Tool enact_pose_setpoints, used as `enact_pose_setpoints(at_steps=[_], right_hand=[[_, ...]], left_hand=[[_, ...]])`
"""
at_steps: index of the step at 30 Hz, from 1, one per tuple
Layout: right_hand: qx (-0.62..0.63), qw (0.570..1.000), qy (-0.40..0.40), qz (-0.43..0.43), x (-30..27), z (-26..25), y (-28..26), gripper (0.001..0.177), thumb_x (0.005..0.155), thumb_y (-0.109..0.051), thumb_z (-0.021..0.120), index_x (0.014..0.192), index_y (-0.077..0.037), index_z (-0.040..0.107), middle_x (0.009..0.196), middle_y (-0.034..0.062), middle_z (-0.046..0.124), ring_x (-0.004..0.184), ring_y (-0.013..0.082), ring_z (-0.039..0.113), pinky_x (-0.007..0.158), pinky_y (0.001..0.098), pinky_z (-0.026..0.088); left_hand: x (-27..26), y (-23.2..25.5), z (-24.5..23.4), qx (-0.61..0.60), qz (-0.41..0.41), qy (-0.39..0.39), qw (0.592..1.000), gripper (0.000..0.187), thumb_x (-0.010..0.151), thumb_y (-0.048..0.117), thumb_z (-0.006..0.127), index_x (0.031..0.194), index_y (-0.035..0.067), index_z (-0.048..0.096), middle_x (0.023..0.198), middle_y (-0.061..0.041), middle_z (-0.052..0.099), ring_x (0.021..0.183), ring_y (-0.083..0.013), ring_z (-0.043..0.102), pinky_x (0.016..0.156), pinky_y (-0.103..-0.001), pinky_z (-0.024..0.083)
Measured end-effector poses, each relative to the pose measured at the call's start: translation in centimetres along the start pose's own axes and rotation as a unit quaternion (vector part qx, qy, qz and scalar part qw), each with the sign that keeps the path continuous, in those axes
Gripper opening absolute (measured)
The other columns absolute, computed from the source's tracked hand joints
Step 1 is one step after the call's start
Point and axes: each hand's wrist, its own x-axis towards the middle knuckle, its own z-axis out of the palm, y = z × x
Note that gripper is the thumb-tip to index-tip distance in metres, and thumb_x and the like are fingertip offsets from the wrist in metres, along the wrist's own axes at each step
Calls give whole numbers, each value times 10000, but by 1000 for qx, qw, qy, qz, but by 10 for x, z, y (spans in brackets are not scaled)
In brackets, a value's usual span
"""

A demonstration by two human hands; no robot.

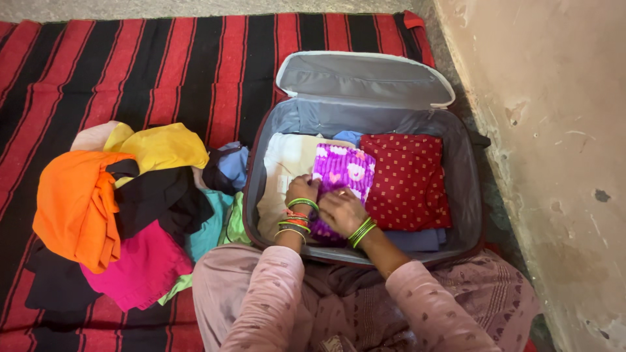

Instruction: The person sits on a striped mat and packs clothes into an open suitcase. They first adjust a red patterned garment already inside, then fold a purple patterned garment and place it into the suitcase, pressing it down to fit.

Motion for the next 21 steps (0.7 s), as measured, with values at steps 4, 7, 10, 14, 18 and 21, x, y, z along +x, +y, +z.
enact_pose_setpoints(at_steps=[4,7,10,14,18,21], right_hand=[[61,990,-70,106,-2,-5,-3,180,946,-306,691,983,-130,699,1000,79,730,895,264,715,851,429,570],[89,974,-180,102,-6,5,-2,239,854,-218,681,1088,-216,731,1104,105,729,958,316,710,854,471,562],[119,969,-207,54,-9,22,4,367,832,-162,671,1173,-275,748,1153,133,738,1043,339,705,921,520,515],[138,954,-257,65,-10,40,10,319,937,-211,617,1212,-298,752,1183,153,730,1107,350,681,1011,552,459],[105,949,-288,73,-9,52,16,374,884,-202,646,1240,-285,728,1188,159,710,1102,357,683,988,490,530],[103,957,-266,60,-16,60,19,419,807,-132,695,1213,-227,741,1162,159,727,1085,354,695,967,490,525]], left_hand=[[2,4,0,15,-12,23,1000,337,859,445,735,1099,214,783,1101,-119,744,997,-375,708,850,-489,576],[9,3,5,27,-47,-11,998,324,844,433,735,1089,228,789,1120,-98,749,1019,-364,711,871,-480,579],[12,3,6,41,-14,19,999,309,865,429,723,1042,185,790,1087,-112,751,985,-380,713,837,-499,579],[6,13,-2,64,43,14,997,401,913,378,679,1273,203,697,1360,-96,651,1230,-348,625,1002,-499,520],[-14,27,-10,144,372,112,910,627,983,280,607,1575,223,408,1712,-64,305,1605,-262,268,1225,-557,301],[-27,32,-3,214,410,-13,887,667,954,411,589,1573,287,374,1696,-30,264,1583,-251,161,1209,-641,182]])
